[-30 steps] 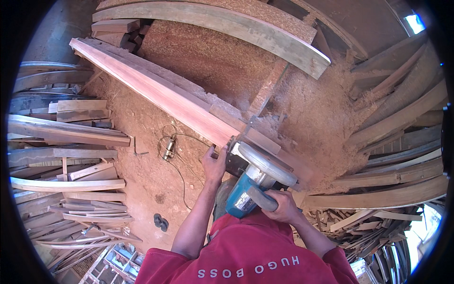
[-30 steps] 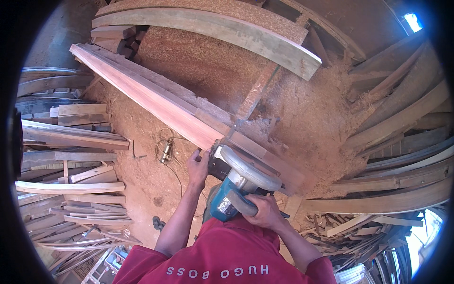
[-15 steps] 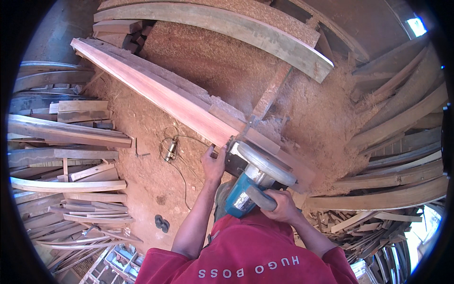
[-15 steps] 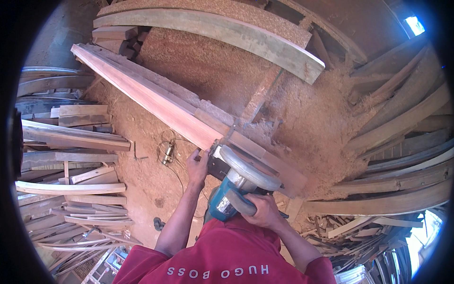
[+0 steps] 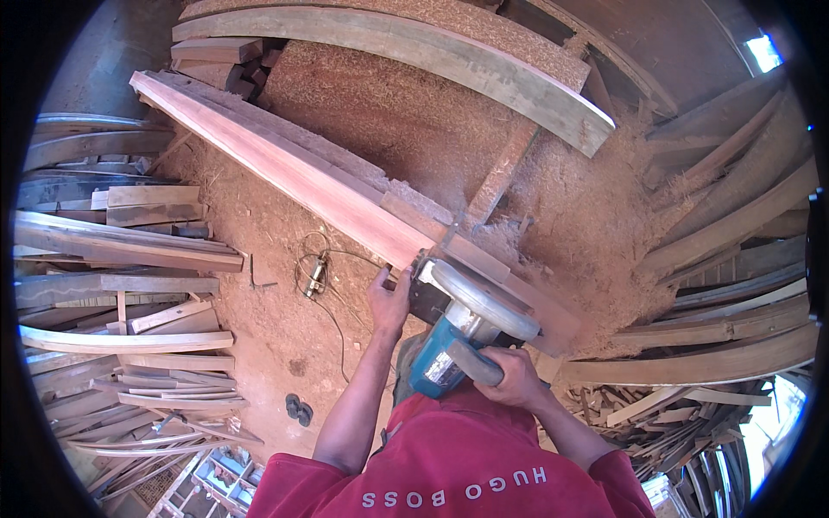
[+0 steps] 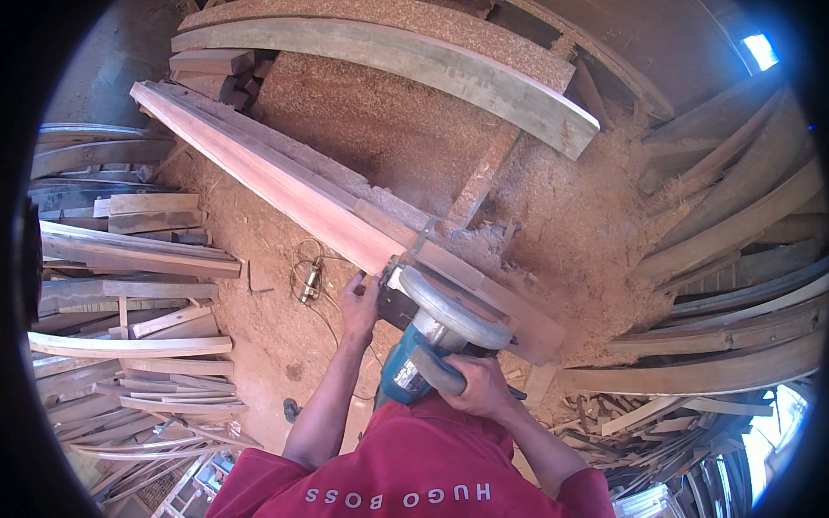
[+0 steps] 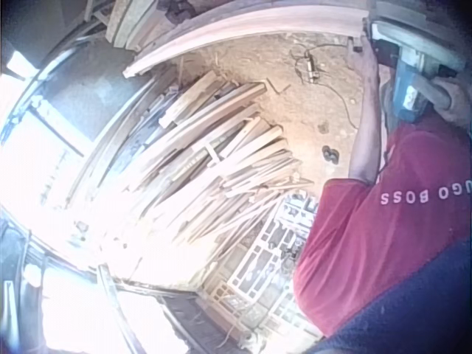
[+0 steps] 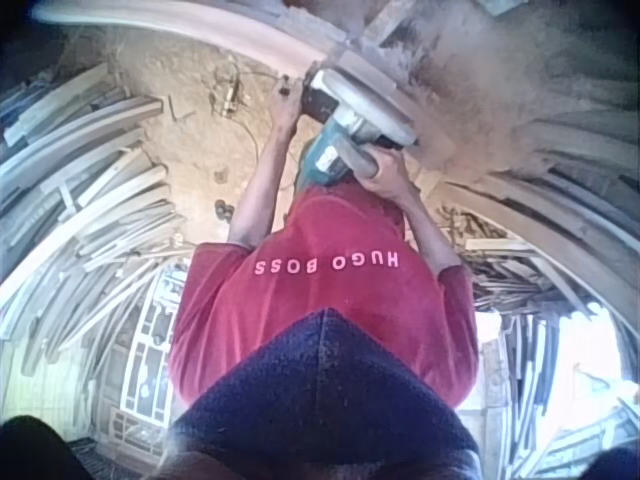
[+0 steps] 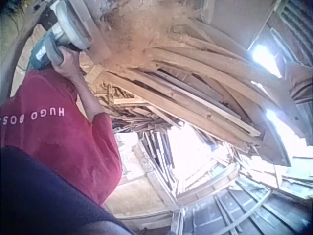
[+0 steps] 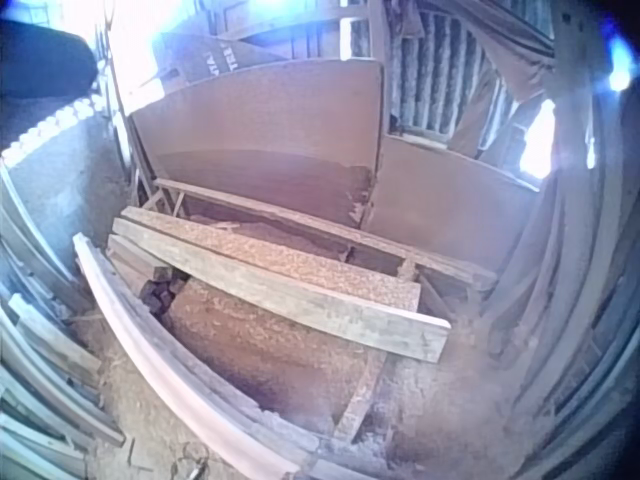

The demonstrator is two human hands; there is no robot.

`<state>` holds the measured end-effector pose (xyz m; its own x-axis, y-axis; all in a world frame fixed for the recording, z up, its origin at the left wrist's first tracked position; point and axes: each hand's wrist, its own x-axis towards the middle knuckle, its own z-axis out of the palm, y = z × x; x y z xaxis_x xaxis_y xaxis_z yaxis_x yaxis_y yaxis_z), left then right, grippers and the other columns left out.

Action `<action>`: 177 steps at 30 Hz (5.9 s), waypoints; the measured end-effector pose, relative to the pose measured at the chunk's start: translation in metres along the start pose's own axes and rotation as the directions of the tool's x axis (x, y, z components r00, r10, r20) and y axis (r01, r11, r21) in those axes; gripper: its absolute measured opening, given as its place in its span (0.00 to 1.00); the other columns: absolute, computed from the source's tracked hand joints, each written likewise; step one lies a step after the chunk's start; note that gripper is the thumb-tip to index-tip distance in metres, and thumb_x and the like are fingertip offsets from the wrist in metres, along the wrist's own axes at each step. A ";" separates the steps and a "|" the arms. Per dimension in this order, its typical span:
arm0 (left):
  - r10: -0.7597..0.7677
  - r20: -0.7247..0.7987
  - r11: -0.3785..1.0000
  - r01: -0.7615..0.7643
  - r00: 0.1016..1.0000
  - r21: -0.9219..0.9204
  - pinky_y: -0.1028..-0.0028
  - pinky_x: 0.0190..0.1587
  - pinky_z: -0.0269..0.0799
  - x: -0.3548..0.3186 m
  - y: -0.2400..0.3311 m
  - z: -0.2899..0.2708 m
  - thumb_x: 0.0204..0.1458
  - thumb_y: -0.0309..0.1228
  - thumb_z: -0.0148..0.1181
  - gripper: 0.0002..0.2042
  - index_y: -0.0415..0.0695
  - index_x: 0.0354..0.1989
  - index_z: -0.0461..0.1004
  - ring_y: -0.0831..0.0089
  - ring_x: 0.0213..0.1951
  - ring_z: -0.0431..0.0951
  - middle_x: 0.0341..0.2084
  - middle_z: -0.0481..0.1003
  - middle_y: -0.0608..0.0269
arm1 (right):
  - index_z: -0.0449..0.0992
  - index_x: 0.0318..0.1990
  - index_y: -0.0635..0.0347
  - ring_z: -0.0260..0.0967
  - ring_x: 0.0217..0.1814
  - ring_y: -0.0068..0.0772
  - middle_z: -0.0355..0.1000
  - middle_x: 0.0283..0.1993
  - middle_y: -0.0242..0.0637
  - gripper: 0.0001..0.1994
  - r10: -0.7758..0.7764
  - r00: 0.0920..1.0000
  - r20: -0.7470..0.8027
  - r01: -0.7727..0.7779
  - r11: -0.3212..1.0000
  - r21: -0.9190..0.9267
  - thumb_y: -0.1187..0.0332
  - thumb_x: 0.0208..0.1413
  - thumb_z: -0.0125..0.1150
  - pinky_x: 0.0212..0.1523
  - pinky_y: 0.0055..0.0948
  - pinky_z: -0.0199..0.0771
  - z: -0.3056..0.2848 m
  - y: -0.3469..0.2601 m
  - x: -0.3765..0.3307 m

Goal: The person steady's a long wooden plank by hand and then uses a circular saw to cut through it in a workshop.

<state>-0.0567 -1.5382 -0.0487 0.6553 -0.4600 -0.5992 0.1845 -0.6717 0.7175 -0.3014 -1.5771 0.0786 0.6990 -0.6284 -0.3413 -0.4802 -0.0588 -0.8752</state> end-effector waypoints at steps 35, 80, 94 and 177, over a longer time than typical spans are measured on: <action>0.007 0.006 1.000 -0.007 1.000 0.025 0.74 0.26 0.65 0.035 0.017 -0.033 0.55 0.40 0.68 0.31 0.27 0.60 0.70 0.79 0.25 0.69 0.21 0.72 0.66 | 0.78 0.41 0.65 0.79 0.36 0.51 0.78 0.35 0.49 0.18 -0.028 1.000 0.006 0.028 1.000 0.004 0.70 0.41 0.71 0.37 0.38 0.78 0.020 -0.021 0.040; 0.058 -0.052 0.997 -0.055 0.997 0.054 0.71 0.32 0.69 0.081 0.028 -0.065 0.52 0.45 0.70 0.33 0.27 0.57 0.73 0.74 0.28 0.71 0.24 0.74 0.61 | 0.78 0.42 0.64 0.79 0.37 0.53 0.77 0.35 0.50 0.18 -0.035 0.999 0.003 0.034 0.999 0.016 0.70 0.41 0.71 0.38 0.39 0.78 0.044 -0.045 0.086; 0.033 -0.047 0.997 -0.030 0.998 0.070 0.68 0.35 0.72 0.093 0.034 -0.076 0.52 0.46 0.69 0.32 0.32 0.59 0.74 0.69 0.31 0.75 0.27 0.77 0.56 | 0.77 0.41 0.64 0.78 0.36 0.51 0.76 0.34 0.49 0.17 -0.051 0.998 -0.019 0.052 0.998 0.027 0.71 0.40 0.71 0.38 0.38 0.76 0.053 -0.048 0.098; 0.051 -0.035 0.999 -0.051 0.998 -0.012 0.73 0.30 0.68 0.152 0.050 -0.131 0.53 0.41 0.70 0.30 0.31 0.58 0.74 0.78 0.28 0.71 0.23 0.73 0.63 | 0.79 0.40 0.62 0.79 0.35 0.50 0.77 0.33 0.47 0.16 -0.029 1.000 0.008 0.029 1.000 -0.006 0.69 0.42 0.71 0.36 0.39 0.78 0.084 -0.098 0.161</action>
<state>0.1481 -1.5655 -0.0577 0.6891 -0.4728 -0.5492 0.1592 -0.6406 0.7512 -0.0974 -1.6072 0.0805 0.7172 -0.6199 -0.3183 -0.4625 -0.0817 -0.8829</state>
